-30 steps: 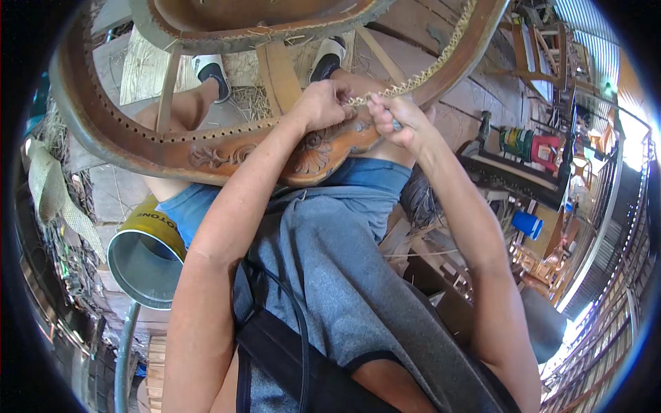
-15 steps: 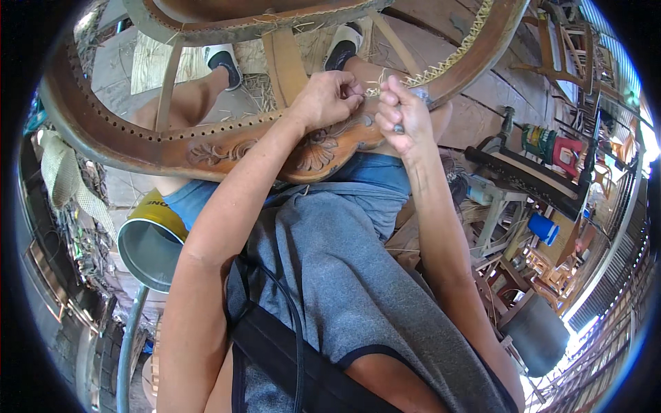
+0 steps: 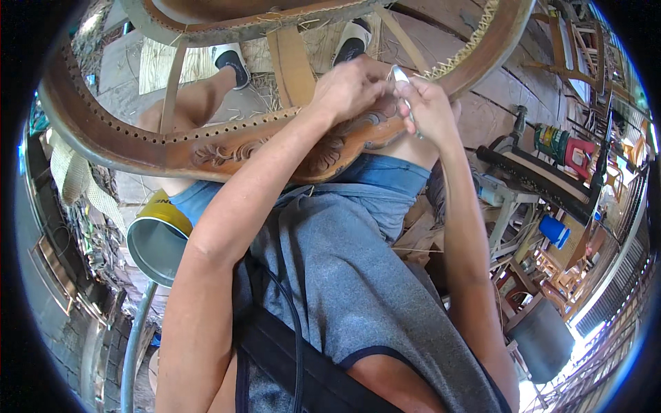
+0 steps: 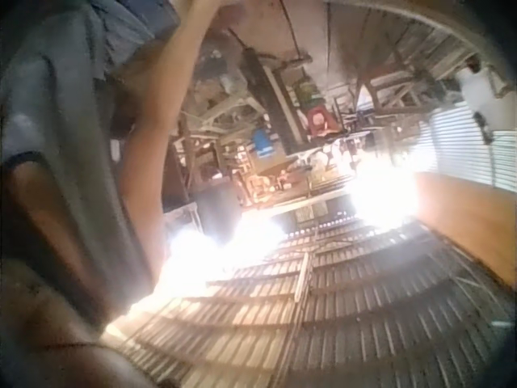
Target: Weaving and securing decorative trim to the seat of a wooden chair.
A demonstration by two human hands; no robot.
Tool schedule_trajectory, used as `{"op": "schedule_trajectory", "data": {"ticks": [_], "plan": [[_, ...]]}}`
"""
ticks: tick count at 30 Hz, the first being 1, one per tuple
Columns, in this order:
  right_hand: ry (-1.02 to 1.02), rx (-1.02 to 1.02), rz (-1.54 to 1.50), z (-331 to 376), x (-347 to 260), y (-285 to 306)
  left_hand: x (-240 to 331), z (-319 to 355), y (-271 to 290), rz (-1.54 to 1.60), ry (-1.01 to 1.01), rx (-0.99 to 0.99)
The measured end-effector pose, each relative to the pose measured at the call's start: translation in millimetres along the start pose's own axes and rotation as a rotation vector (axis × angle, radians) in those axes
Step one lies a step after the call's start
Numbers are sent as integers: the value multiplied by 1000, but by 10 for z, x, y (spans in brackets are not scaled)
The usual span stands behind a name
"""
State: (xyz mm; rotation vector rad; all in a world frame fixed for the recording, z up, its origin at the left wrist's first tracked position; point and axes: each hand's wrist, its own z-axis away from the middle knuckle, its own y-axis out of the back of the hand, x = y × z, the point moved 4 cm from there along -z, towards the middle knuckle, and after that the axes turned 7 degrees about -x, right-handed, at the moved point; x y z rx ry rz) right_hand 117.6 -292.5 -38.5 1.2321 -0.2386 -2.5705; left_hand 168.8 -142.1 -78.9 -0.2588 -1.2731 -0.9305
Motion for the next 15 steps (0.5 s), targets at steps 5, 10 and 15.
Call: {"op": "schedule_trajectory", "data": {"ticks": [5, 10, 15], "plan": [[42, 62, 421, 66, -76, 116, 35, -196, -49, -253, -330, 270], [111, 64, 588, 109, 38, 166, -141, -316, 30, 833, -29, 116], [36, 74, 1162, 353, -353, 45, -47, -333, 582, 546, -142, 78]]}}
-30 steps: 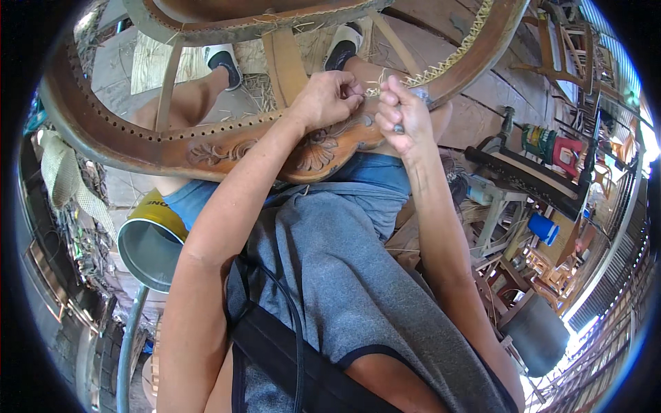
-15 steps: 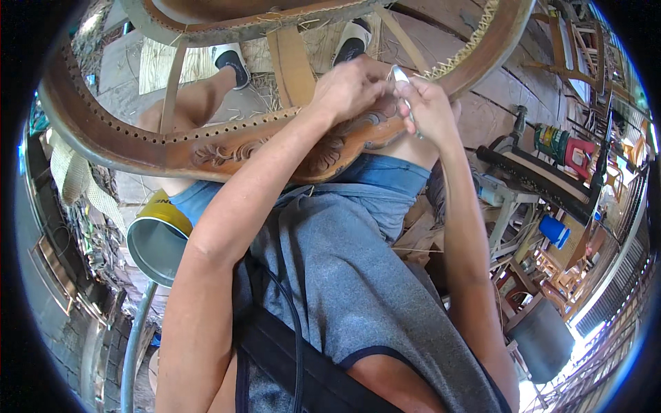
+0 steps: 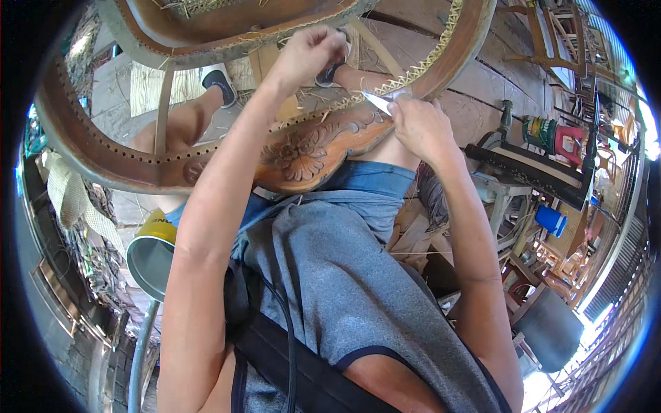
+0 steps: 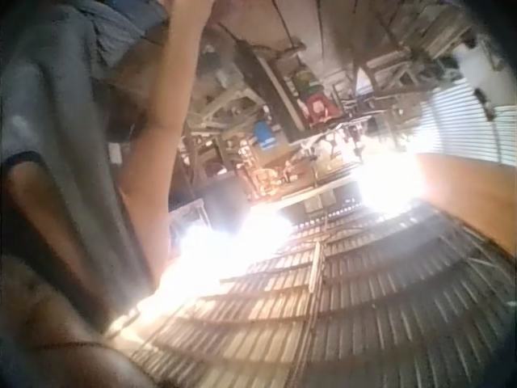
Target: Weaving and securing decorative trim to the seat of a wooden chair.
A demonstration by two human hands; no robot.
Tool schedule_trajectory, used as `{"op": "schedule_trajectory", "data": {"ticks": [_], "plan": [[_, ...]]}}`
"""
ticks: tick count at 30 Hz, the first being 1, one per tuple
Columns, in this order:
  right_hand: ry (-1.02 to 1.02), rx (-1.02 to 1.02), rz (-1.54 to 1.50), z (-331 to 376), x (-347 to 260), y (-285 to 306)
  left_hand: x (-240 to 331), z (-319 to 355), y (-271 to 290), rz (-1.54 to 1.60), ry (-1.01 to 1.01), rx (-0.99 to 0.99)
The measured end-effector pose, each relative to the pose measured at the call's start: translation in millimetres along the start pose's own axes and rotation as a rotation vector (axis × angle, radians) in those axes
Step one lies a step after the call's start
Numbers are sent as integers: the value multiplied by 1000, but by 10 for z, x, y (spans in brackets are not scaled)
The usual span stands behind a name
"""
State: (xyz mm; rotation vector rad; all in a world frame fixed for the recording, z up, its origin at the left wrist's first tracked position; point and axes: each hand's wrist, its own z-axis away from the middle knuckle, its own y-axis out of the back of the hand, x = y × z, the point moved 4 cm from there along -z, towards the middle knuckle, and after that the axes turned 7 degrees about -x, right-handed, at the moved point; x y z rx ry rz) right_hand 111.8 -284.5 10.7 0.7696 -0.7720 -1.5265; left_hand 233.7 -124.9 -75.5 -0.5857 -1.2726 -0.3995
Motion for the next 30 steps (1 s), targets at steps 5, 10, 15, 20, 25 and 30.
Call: {"op": "schedule_trajectory", "data": {"ticks": [5, 10, 15, 20, 25, 30], "plan": [[-66, -82, 170, -104, -9, 9, -562, 221, -436, -232, 25, -109], [-106, -151, 206, -190, -158, 44, -370, 354, -524, -323, 45, 94], [-204, -195, 227, -149, -219, 119, -549, 269, -468, -9, 20, 90], [-72, -29, 210, -224, -260, -68, -338, 67, -579, -271, 30, 45], [41, 19, 86, -325, -147, -240, -109, -181, -658, -566, 75, -199], [148, 2, -1169, -91, -290, 248, 1126, -149, -681, -601, -36, -508]]}}
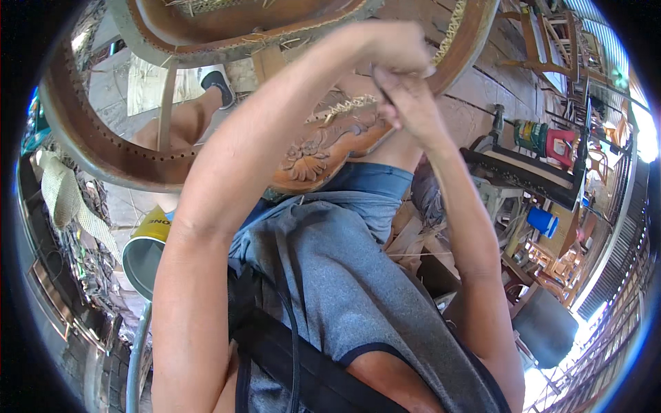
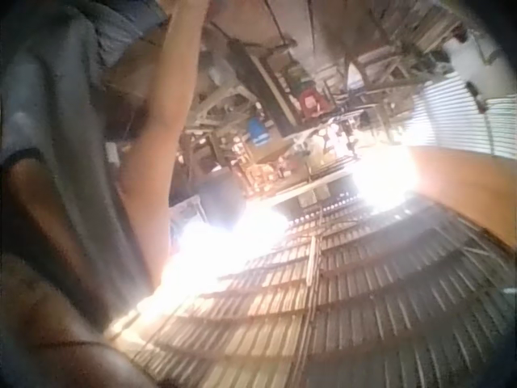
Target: Weaving and securing decorative trim to the seat of a wooden chair.
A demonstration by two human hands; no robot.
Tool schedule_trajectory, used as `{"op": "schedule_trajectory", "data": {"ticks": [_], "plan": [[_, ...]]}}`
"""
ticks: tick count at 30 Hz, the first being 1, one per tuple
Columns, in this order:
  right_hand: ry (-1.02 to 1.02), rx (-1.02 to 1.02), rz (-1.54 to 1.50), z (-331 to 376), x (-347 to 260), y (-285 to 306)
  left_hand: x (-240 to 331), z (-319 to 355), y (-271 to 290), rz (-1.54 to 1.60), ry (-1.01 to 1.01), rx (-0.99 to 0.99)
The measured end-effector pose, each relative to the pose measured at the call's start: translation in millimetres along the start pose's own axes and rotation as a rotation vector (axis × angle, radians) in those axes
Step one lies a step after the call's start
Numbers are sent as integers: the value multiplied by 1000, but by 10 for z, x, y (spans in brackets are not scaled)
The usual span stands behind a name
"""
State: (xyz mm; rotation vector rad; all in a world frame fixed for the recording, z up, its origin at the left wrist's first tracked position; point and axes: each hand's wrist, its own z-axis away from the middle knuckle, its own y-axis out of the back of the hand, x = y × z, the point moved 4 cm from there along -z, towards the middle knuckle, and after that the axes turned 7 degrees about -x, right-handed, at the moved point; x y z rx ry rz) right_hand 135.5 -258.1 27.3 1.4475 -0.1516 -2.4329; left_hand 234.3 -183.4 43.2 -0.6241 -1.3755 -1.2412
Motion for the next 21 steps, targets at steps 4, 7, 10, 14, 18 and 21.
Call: {"op": "schedule_trajectory", "data": {"ticks": [4, 7, 10, 14, 18, 21], "plan": [[207, -69, 1167, -47, -270, 254, -231, -39, 503, -515, 373, 35], [-184, -42, 1266, 157, -151, 359, -913, 15, -38, -423, 124, 221], [-231, -89, 1175, 212, 122, 350, -1179, 337, -693, -32, 122, 251], [-177, -115, 1291, 256, 246, 135, -1383, 534, -916, 55, 257, 310], [-139, -163, 1340, 199, 293, 29, -1411, 586, -911, 147, 122, 459], [-191, -224, 1335, 109, 291, -35, -1468, 609, -925, 196, 83, 533]]}}
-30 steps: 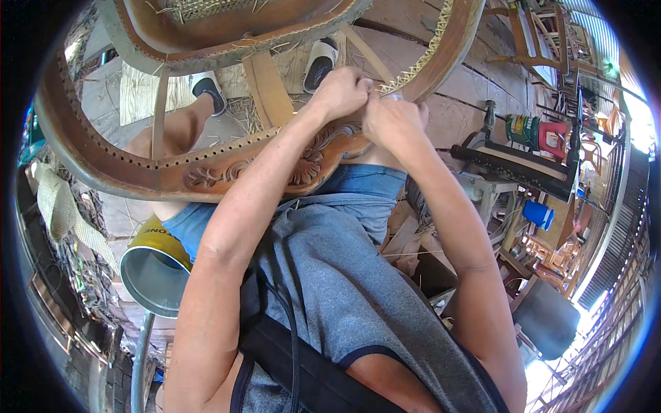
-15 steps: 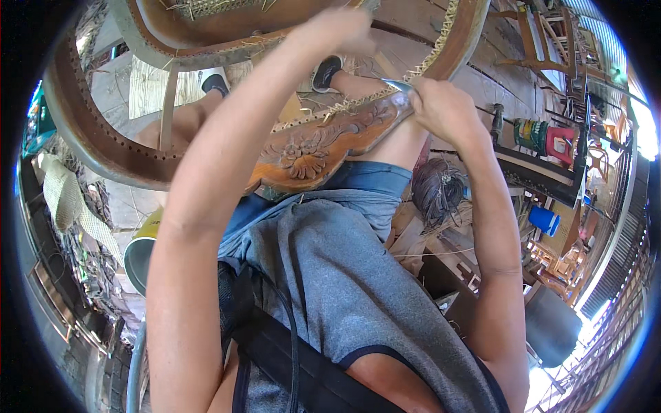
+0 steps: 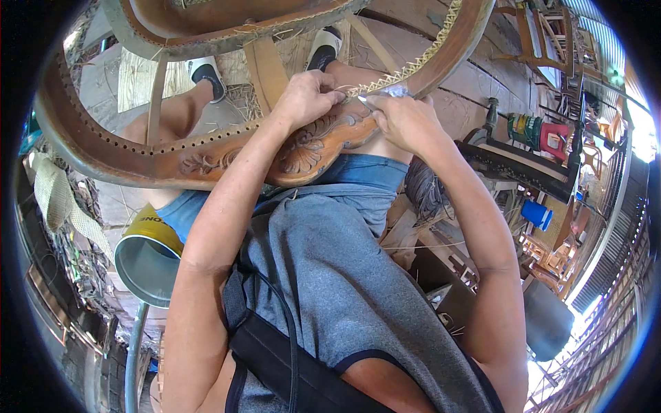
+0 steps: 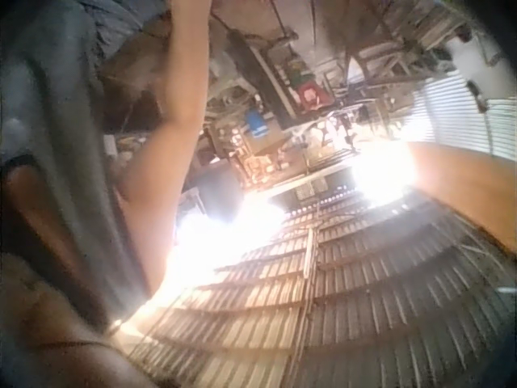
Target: Weaving and securing decorative trim to the seat of a wooden chair.
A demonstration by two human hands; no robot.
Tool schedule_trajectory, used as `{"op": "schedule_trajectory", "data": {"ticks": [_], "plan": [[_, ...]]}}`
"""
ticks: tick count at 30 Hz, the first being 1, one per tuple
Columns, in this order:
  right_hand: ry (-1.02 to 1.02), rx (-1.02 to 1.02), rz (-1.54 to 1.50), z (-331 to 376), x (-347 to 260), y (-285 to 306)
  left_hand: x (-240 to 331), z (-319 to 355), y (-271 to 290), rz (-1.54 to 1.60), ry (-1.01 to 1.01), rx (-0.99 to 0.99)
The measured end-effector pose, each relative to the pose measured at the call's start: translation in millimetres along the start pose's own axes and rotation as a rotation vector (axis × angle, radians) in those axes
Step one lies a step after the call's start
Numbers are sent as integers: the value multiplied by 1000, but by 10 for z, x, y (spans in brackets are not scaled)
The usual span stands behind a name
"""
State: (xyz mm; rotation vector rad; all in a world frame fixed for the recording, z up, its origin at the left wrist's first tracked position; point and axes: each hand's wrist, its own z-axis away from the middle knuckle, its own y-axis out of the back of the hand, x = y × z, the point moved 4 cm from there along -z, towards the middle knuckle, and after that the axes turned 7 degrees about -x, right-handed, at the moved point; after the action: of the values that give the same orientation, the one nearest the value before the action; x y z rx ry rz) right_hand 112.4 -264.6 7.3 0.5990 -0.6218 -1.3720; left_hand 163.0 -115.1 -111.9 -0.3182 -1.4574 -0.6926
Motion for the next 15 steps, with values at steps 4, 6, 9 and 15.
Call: {"op": "schedule_trajectory", "data": {"ticks": [4, 6, 9, 15], "plan": [[-20, -109, 34, -109, -37, 75, -48, 15, -10, 139, 109, -115], [39, -136, 30, -227, 35, 93, -19, 0, 15, 161, 166, -160], [73, -206, 110, -339, -46, 163, -30, 6, 5, 226, 231, -188], [63, -160, 277, -437, -329, 122, -91, 29, 29, 224, 217, -139]]}}
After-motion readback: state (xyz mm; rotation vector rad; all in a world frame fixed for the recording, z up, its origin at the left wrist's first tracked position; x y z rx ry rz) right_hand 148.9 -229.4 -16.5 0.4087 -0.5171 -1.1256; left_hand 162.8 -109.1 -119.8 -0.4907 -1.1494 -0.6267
